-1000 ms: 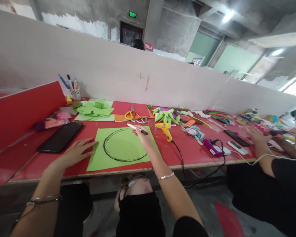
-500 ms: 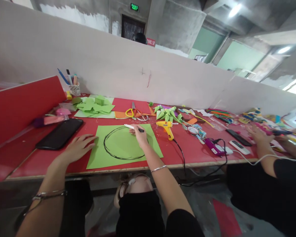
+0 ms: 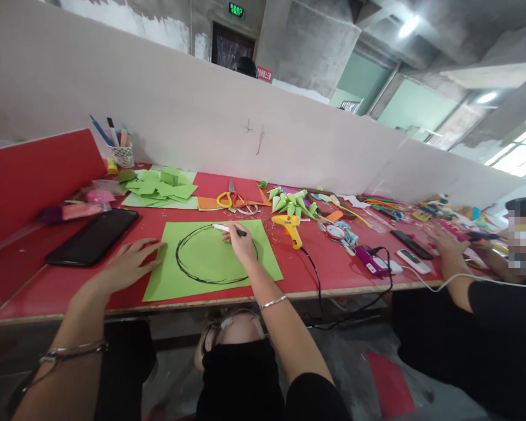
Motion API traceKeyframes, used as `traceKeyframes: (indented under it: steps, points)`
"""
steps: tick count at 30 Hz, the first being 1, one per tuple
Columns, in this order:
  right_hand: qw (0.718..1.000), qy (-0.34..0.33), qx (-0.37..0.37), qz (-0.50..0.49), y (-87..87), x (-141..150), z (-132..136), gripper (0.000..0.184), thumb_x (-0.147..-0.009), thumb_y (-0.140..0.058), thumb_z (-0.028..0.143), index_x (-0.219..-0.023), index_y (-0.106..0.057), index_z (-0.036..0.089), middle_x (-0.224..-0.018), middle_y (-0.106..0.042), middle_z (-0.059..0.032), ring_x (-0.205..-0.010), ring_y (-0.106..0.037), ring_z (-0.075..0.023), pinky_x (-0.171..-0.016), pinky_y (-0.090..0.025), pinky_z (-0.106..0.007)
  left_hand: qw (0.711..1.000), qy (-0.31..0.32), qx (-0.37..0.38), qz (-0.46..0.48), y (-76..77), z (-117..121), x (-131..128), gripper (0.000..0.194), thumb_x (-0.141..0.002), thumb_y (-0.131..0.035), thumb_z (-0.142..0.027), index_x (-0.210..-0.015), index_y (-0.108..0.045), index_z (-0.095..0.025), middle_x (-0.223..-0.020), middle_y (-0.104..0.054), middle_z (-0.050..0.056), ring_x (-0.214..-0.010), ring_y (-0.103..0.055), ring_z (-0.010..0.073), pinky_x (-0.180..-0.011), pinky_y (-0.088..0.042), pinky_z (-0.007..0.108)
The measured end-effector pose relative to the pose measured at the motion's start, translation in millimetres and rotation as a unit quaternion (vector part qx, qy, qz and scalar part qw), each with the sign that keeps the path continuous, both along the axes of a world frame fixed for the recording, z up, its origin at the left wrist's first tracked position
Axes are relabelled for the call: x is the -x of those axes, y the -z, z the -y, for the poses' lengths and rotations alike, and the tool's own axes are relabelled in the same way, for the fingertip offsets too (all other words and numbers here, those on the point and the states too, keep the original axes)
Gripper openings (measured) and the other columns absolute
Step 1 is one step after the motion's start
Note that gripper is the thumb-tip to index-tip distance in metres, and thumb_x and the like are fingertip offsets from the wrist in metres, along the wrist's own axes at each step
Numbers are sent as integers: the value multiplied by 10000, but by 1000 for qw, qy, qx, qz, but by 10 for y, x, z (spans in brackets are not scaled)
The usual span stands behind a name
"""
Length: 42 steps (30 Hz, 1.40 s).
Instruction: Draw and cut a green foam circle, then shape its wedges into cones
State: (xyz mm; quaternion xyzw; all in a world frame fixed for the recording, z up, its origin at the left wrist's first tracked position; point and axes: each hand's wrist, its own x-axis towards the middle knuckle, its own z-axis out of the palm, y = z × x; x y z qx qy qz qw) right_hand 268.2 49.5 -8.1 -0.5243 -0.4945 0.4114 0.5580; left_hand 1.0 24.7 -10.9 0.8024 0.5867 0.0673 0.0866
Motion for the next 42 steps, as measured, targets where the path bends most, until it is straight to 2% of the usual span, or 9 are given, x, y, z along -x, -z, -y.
traceKeyframes:
  steps: [6, 12, 16, 20, 22, 27, 29, 35, 42]
  points:
    - [1000, -16, 1, 13, -8, -7, 9, 186, -761, -444, 279, -789, -610, 200, -678, -654, -5, -553, -595, -102, -550, -459, -218, 1000, 2, -9, 12, 32, -9, 11, 522, -785, -331, -412, -1276, -406, -249, -1318, -409, 59, -1188, -344, 264, -943, -295, 412]
    - [998, -46, -2, 41, -5, 5, 29, 223, -766, -454, 332, -814, -631, 205, -700, -662, -6, -571, -598, -104, -564, -459, -218, 1000, 8, 11, 1, -10, 3, 1, 537, -794, -321, -412, -1290, -390, -218, -1339, -378, 65, -1207, -323, 260, -967, -276, 395]
    - [991, -133, -6, 31, -73, 10, 101, 253, -768, -470, 345, -842, -651, 184, -726, -672, -24, -600, -606, -117, -631, -479, -254, 1000, 3, 14, -8, -27, 11, -9, 533, -795, -321, -402, -1293, -384, -223, -1343, -372, 57, -1210, -319, 255, -973, -272, 389]
    - [975, -220, -5, 22, -126, -22, 135, 291, -778, -465, 353, -818, -665, 146, -665, -669, -39, -609, -611, -135, -666, -485, -283, 1000, -2, 11, -5, -24, 14, -12, 528, -793, -331, -401, -1286, -395, -224, -1336, -383, 59, -1208, -322, 261, -966, -281, 396]
    - [979, -201, -15, 16, -104, -41, 110, 311, -788, -448, 364, -836, -661, 142, -663, -668, -45, -607, -610, -133, -641, -478, -270, 1000, 0, 9, -3, -24, 15, -13, 530, -790, -337, -402, -1284, -399, -220, -1333, -388, 63, -1207, -326, 263, -967, -279, 402]
    - [998, -51, -16, -12, 29, -45, -7, 268, -766, -469, 376, -842, -618, 166, -687, -652, -34, -556, -583, -103, -546, -452, -219, 1000, -2, 8, 3, -29, 20, -16, 528, -786, -344, -392, -1281, -406, -219, -1333, -389, 67, -1199, -339, 267, -963, -285, 405]
    - [999, -37, -18, -4, 54, -34, -29, 257, -763, -472, 372, -830, -609, 166, -681, -641, -33, -556, -576, -103, -541, -453, -217, 1000, -3, 7, 4, -28, 21, -17, 524, -785, -345, -389, -1278, -409, -225, -1334, -390, 63, -1196, -342, 272, -958, -289, 414]
    - [996, -75, -21, 45, -4, -7, 44, 263, -774, -471, 382, -853, -632, 190, -723, -642, -23, -598, -575, -100, -576, -459, -216, 1000, -2, -1, 7, -27, 21, -20, 523, -782, -345, -398, -1271, -416, -228, -1319, -408, 63, -1192, -344, 270, -950, -303, 404]
    - [977, -199, -13, 78, -113, -6, 150, 280, -783, -473, 385, -892, -659, 206, -781, -666, -24, -673, -596, -122, -690, -477, -269, 1000, -7, 0, 8, -24, 21, -21, 521, -778, -346, -396, -1267, -421, -232, -1318, -409, 59, -1185, -348, 271, -947, -302, 408]
